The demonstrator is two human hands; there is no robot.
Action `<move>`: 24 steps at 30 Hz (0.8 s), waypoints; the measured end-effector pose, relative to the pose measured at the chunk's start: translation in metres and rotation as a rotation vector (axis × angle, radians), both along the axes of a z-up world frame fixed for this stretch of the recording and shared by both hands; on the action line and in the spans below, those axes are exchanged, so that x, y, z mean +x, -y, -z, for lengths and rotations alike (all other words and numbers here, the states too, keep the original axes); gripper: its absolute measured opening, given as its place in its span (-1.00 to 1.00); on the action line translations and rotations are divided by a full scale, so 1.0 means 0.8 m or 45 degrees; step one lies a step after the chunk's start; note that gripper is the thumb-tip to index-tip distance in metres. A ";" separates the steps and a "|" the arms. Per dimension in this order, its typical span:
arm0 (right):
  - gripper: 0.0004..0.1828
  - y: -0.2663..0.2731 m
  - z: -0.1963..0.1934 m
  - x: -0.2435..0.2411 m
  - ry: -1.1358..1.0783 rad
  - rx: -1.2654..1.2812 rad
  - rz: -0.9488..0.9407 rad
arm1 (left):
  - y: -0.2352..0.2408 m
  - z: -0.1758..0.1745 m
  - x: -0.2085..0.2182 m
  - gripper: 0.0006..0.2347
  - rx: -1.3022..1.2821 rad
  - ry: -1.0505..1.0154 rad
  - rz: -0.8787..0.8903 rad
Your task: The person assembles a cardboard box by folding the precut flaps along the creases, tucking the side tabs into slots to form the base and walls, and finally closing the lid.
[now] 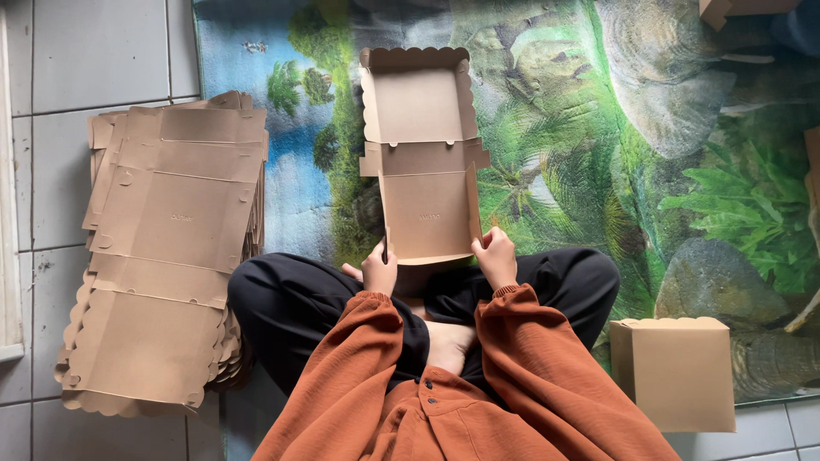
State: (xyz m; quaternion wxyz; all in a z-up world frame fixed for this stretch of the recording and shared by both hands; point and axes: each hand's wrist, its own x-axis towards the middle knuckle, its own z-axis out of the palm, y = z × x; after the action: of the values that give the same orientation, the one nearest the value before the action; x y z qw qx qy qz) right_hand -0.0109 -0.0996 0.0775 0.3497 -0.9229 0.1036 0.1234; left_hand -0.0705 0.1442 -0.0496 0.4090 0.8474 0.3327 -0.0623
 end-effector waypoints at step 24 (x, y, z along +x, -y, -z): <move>-0.57 -0.001 0.033 0.006 -0.261 -0.164 -0.157 | 0.007 -0.017 0.007 -0.76 0.024 -0.025 -0.006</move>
State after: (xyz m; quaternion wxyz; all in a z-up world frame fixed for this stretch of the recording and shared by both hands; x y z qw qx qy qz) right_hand -0.0062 -0.0987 0.0509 0.2691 -0.9306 0.0894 0.2314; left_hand -0.0648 0.1388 -0.0359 0.3978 0.8498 0.3394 -0.0665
